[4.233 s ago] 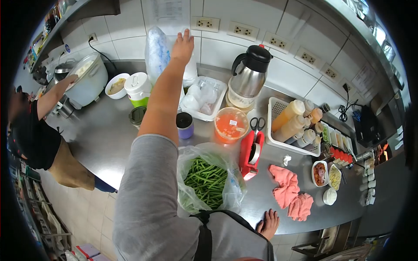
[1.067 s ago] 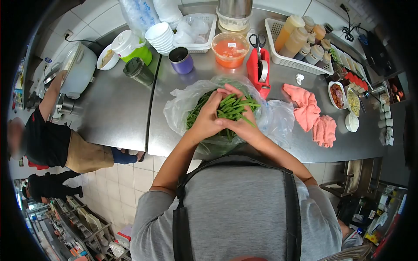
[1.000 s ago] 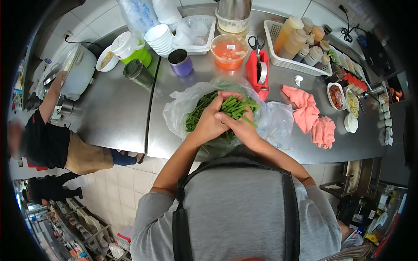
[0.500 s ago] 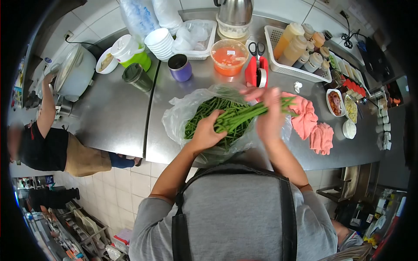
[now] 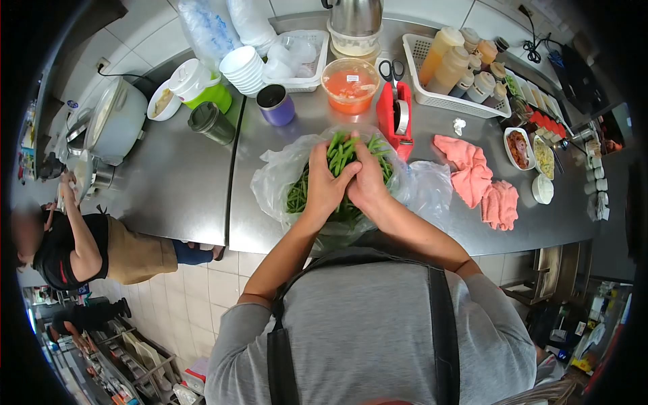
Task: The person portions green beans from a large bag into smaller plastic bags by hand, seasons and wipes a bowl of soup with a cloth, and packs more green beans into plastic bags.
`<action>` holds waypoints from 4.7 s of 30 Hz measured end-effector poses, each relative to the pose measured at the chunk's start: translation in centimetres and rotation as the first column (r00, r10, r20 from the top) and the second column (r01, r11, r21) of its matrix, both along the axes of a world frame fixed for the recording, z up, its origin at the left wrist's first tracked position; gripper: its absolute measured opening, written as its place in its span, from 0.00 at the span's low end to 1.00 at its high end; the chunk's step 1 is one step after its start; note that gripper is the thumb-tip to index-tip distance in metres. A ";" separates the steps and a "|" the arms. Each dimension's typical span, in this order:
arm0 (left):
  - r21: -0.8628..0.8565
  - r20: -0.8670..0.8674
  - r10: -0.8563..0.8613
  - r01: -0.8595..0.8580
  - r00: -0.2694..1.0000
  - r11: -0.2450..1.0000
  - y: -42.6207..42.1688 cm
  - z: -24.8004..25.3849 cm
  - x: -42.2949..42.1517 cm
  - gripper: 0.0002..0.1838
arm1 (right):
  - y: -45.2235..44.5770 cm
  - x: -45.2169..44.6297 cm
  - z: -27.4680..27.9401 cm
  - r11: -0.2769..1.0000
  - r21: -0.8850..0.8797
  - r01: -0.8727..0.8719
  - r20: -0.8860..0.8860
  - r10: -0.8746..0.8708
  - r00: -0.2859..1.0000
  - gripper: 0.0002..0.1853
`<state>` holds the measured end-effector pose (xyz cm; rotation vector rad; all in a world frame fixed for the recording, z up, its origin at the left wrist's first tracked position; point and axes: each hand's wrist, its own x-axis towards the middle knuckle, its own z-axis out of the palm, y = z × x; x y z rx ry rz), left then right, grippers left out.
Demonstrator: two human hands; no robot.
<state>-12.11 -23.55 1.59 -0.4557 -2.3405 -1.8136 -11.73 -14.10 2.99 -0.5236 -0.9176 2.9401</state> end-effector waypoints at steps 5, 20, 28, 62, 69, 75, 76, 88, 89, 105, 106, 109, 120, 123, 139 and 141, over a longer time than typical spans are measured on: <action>0.224 0.047 -0.168 0.154 0.985 0.962 -0.4 -0.3 0.3 0.37 | 0.4 0.2 1.1 0.983 -0.039 -0.180 -0.097 0.176 0.980 0.24; 0.851 0.344 -0.510 -0.033 0.788 0.524 -3.8 5.9 -3.5 0.15 | 4.9 -1.1 4.6 0.874 0.431 -0.225 -0.301 0.374 0.877 0.37; 0.967 0.212 -0.939 -0.196 0.273 0.161 -2.1 8.8 3.3 0.17 | 5.3 -1.9 9.6 0.779 0.586 -0.221 -0.386 0.508 0.770 0.40; 0.849 0.311 -0.622 0.084 0.719 0.521 -2.9 4.8 0.9 0.33 | 4.9 5.6 3.0 0.463 0.506 -0.728 0.114 0.801 0.588 0.12; 0.942 0.263 -0.657 -0.043 0.706 0.332 -3.1 4.1 -0.1 0.28 | 6.2 6.8 2.4 0.449 0.495 -0.744 0.065 0.835 0.547 0.15; 0.953 0.270 -0.605 -0.118 0.749 0.279 -4.2 2.9 -1.0 0.25 | 9.3 9.1 2.4 0.383 0.641 -0.664 0.267 0.700 0.662 0.16; 0.957 0.268 -0.578 -0.143 0.771 0.252 -4.7 2.7 -1.4 0.25 | 9.8 9.5 2.3 0.416 0.644 -0.642 0.257 0.673 0.694 0.16; 0.827 0.538 -0.563 -0.265 0.627 0.496 0.4 -1.7 3.0 0.19 | 5.7 5.5 0.8 0.018 0.999 -0.043 0.034 0.370 0.928 0.08; 0.828 0.537 -0.562 -0.265 0.629 0.495 1.0 -1.3 3.4 0.19 | 4.9 5.4 1.1 -0.252 0.967 0.028 0.077 0.399 0.914 0.07; 0.960 0.247 -0.843 -0.238 0.478 0.147 -2.4 3.7 1.7 0.20 | 6.0 2.6 8.1 0.001 0.928 0.372 -0.336 0.431 0.838 0.12; 0.966 0.228 -0.872 -0.214 0.433 0.146 -2.2 4.1 2.1 0.19 | 6.0 1.9 8.1 0.069 0.946 0.316 -0.312 0.444 0.840 0.12; 0.965 0.221 -0.909 -0.215 0.354 0.151 -1.8 4.0 2.9 0.18 | 6.0 1.2 8.1 0.125 0.972 0.197 -0.233 0.490 0.840 0.11; 0.926 0.372 -0.772 -0.262 0.515 0.272 -1.6 4.8 3.1 0.20 | 6.0 2.5 7.3 -0.067 0.893 0.446 -0.394 0.363 0.844 0.05; 0.901 0.430 -0.719 -0.315 0.546 0.300 -1.1 5.3 2.4 0.18 | 4.9 3.7 7.0 -0.095 0.857 0.506 -0.391 0.519 0.760 0.06; 0.994 0.049 -0.993 -0.099 0.106 0.039 -1.2 5.8 4.6 0.24 | 4.8 -1.5 8.3 0.715 0.485 -0.503 -0.176 0.644 0.745 0.32; 0.998 -0.007 -0.996 -0.068 0.090 -0.013 -1.3 5.2 4.7 0.27 | 4.6 -0.9 8.3 0.573 0.552 -0.606 -0.148 0.783 0.605 0.32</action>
